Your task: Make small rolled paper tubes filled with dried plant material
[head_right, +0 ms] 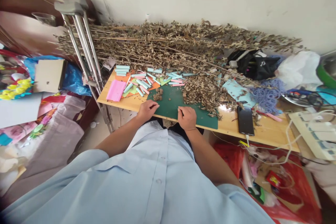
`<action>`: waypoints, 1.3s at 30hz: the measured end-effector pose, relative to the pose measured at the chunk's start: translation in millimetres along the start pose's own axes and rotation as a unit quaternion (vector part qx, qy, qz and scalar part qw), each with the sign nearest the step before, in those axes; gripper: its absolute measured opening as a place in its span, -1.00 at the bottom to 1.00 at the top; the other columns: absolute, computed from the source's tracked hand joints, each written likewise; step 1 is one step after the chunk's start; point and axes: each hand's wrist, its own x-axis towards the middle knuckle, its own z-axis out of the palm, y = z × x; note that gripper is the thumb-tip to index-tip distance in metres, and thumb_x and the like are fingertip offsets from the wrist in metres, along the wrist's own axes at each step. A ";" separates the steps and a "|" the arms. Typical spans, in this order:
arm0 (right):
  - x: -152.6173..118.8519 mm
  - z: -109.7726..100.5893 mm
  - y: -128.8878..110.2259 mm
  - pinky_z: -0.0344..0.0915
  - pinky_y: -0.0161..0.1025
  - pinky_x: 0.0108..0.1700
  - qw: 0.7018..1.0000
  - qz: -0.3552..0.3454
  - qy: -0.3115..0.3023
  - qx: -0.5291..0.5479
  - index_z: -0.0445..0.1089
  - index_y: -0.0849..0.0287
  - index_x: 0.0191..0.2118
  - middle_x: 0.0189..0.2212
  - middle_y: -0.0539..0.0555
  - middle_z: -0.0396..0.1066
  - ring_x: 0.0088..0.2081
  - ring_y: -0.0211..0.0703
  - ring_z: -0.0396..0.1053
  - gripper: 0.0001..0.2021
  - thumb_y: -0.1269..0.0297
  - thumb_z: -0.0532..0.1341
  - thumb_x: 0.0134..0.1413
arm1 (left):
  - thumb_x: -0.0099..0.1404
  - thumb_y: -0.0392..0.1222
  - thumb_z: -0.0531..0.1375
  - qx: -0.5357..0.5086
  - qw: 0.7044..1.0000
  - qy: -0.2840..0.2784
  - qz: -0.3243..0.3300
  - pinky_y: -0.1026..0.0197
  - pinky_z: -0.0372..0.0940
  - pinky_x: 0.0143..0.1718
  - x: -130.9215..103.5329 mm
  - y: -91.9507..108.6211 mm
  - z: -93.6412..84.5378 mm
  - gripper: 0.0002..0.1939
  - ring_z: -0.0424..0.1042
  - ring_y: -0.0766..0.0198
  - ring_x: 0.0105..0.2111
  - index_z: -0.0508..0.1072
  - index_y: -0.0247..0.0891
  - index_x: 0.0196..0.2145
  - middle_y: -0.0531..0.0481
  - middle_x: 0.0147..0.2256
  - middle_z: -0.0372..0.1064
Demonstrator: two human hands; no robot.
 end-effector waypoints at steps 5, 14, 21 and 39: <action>15.2 3.1 -6.0 0.29 -0.04 0.02 0.997 -0.009 -0.072 -0.017 0.54 0.15 -0.13 -0.15 0.19 0.58 -0.08 0.04 0.46 -0.73 0.27 0.07 0.35 | 0.41 -0.12 0.21 0.009 0.999 -0.032 0.041 0.18 0.35 -0.13 -0.2 -5.5 3.3 -0.82 0.48 0.24 -0.24 0.59 -0.20 -0.28 -0.06 -0.32 0.51; 71.4 13.8 -26.7 0.37 -0.08 -0.03 0.987 -0.006 -0.158 -0.030 0.40 0.12 0.20 0.06 0.20 0.45 -0.03 0.05 0.44 -0.62 0.28 0.16 0.31 | 0.41 -0.14 0.20 0.016 0.998 -0.043 0.053 0.17 0.36 -0.15 -1.7 -5.3 3.6 -0.82 0.49 0.22 -0.24 0.60 -0.19 -0.28 -0.07 -0.30 0.52; 81.8 16.0 -25.7 0.33 -0.15 -0.10 0.978 -0.030 -0.193 -0.076 0.52 0.14 -0.03 -0.06 0.18 0.47 -0.12 -0.02 0.43 -0.75 0.29 0.11 0.35 | 0.40 -0.14 0.20 0.008 0.998 -0.033 0.060 0.18 0.36 -0.17 -3.0 -4.7 2.5 -0.82 0.49 0.22 -0.25 0.60 -0.18 -0.28 -0.06 -0.31 0.52; 91.7 39.0 -63.2 0.34 -0.14 -0.08 0.981 -0.033 -0.188 -0.032 0.50 0.06 0.00 -0.01 0.09 0.52 -0.06 -0.01 0.45 -0.74 0.34 0.18 0.24 | 0.31 -0.26 0.26 0.010 1.000 0.005 -0.006 0.15 0.37 -0.14 9.8 -15.5 9.7 -0.88 0.44 0.17 -0.23 0.59 -0.25 -0.21 -0.09 -0.29 0.46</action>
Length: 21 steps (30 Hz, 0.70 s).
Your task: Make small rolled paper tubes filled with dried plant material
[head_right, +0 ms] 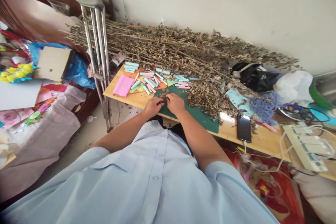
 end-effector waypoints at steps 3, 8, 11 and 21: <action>-3.4 -1.4 4.1 0.34 -0.13 -0.04 0.999 0.018 0.038 0.033 0.53 0.06 -0.05 -0.04 0.10 0.54 -0.07 0.00 0.46 -0.74 0.36 0.17 0.20 | 0.31 -0.25 0.27 -0.003 1.000 -0.011 -0.016 0.16 0.36 -0.15 2.0 -1.1 0.9 -0.85 0.44 0.20 -0.27 0.60 -0.26 -0.18 -0.08 -0.29 0.45; -7.3 -4.0 10.7 0.37 -0.10 -0.09 0.984 0.067 0.089 0.139 0.55 0.09 -0.09 -0.15 0.11 0.58 -0.28 -0.05 0.45 -0.74 0.27 0.20 0.14 | 0.28 -0.26 0.30 -0.032 0.999 0.002 -0.019 0.18 0.36 -0.19 1.6 -2.9 1.7 -0.80 0.43 0.23 -0.31 0.60 -0.29 -0.13 -0.07 -0.30 0.46; -13.4 -3.0 11.1 0.38 -0.13 -0.19 0.957 0.105 0.084 0.257 0.55 0.12 -0.11 -0.26 0.09 0.58 -0.36 -0.10 0.42 -0.72 0.19 0.23 0.10 | 0.27 -0.23 0.31 -0.081 0.996 0.029 -0.024 0.19 0.36 -0.21 -2.0 -0.2 2.1 -0.82 0.43 0.25 -0.33 0.61 -0.29 -0.16 -0.05 -0.32 0.47; -52.6 -2.5 7.3 0.40 -0.17 -0.20 0.930 0.088 0.061 0.353 0.48 0.12 -0.13 -0.28 0.06 0.56 -0.33 -0.15 0.44 -0.73 0.18 0.30 0.03 | 0.19 -0.13 0.36 -0.376 0.919 -0.028 -0.114 0.27 0.45 -0.37 -11.7 18.2 21.0 -0.62 0.53 0.27 -0.33 0.57 -0.34 -0.05 -0.11 -0.20 0.53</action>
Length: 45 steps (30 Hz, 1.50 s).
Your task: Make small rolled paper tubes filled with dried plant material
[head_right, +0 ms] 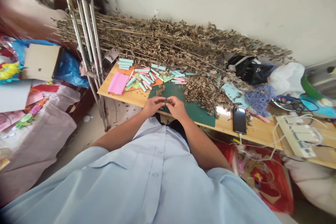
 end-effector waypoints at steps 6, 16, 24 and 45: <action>-8.6 -3.0 -2.2 0.41 -0.17 -0.26 0.999 0.027 0.005 0.026 0.52 0.12 -0.18 -0.37 0.04 0.56 -0.40 -0.15 0.46 -0.76 0.13 0.31 0.06 | 0.14 -0.09 0.40 -0.053 0.997 0.006 -0.049 0.26 0.46 -0.36 3.5 9.4 7.6 -0.68 0.50 0.34 -0.45 0.56 -0.37 -0.22 0.00 -0.42 0.51; -13.7 -6.1 0.5 0.47 -0.14 -0.18 0.999 0.019 0.025 0.005 0.59 0.09 -0.15 -0.31 0.06 0.61 -0.35 -0.10 0.54 -0.76 0.13 0.27 0.13 | 0.13 -0.09 0.42 -0.097 0.992 0.003 -0.079 0.27 0.45 -0.42 6.5 16.1 14.1 -0.67 0.49 0.35 -0.48 0.52 -0.38 -0.25 0.02 -0.45 0.47; -11.5 -3.9 1.3 0.45 -0.16 -0.21 0.999 0.021 0.033 -0.020 0.58 0.09 -0.22 -0.35 0.06 0.60 -0.36 -0.09 0.53 -0.76 0.10 0.22 0.17 | 0.07 -0.17 0.44 -0.047 0.997 -0.023 -0.054 0.26 0.45 -0.33 6.1 2.4 13.0 -0.59 0.48 0.36 -0.43 0.55 -0.37 -0.13 0.01 -0.39 0.52; -8.8 -9.5 10.8 0.41 -0.12 -0.11 0.993 -0.028 0.008 -0.118 0.56 0.06 -0.24 -0.33 0.06 0.57 -0.28 -0.07 0.49 -0.82 0.19 0.20 0.19 | 0.26 -0.27 0.24 0.184 0.982 -0.026 0.007 0.27 0.38 -0.28 8.1 5.7 13.6 -0.79 0.46 0.31 -0.42 0.63 -0.27 -0.18 0.00 -0.41 0.51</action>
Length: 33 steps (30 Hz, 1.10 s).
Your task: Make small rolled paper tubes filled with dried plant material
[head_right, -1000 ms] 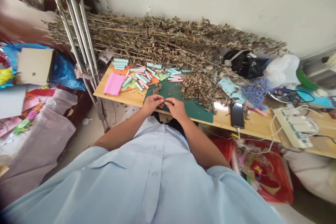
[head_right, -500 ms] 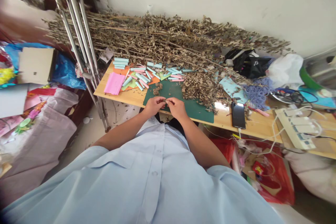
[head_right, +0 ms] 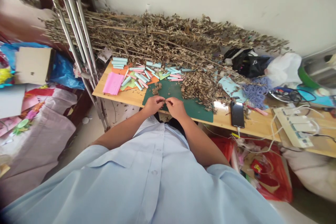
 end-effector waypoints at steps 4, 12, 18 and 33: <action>1.0 0.0 -3.4 0.39 -0.13 -0.11 0.999 -0.023 0.007 -0.036 0.55 0.08 -0.26 -0.33 0.08 0.57 -0.30 -0.08 0.47 -0.82 0.23 0.18 0.19 | 0.24 -0.31 0.22 0.035 0.999 0.009 0.012 0.28 0.34 -0.26 -0.9 6.5 -1.8 -0.78 0.44 0.29 -0.39 0.64 -0.28 -0.19 0.00 -0.42 0.50; 2.9 12.3 -3.6 0.51 -0.10 -0.26 0.972 0.142 0.024 0.185 0.51 0.10 -0.35 -0.50 0.03 0.54 -0.42 -0.07 0.53 -0.80 0.08 0.30 0.02 | 0.24 -0.23 0.23 -0.030 0.999 -0.008 -0.025 0.33 0.29 -0.42 0.5 7.5 -3.5 -0.79 0.40 0.34 -0.47 0.63 -0.29 -0.22 0.03 -0.46 0.50; 6.7 17.6 1.5 0.57 -0.11 -0.30 0.926 0.208 0.062 0.308 0.47 0.10 -0.36 -0.52 -0.02 0.50 -0.47 -0.13 0.52 -0.71 0.00 0.39 -0.10 | 0.20 -0.22 0.29 -0.129 0.988 -0.002 -0.083 0.35 0.36 -0.49 3.1 2.2 -3.3 -0.80 0.42 0.37 -0.51 0.57 -0.32 -0.21 0.04 -0.45 0.49; 6.2 15.9 -3.7 0.58 -0.10 -0.23 0.916 0.199 0.048 0.345 0.55 0.08 -0.17 -0.41 -0.03 0.54 -0.40 -0.16 0.52 -0.62 0.03 0.42 -0.14 | 0.21 -0.24 0.29 -0.124 0.989 -0.014 -0.075 0.35 0.35 -0.48 2.2 2.5 -5.3 -0.79 0.43 0.39 -0.53 0.56 -0.32 -0.18 0.04 -0.43 0.51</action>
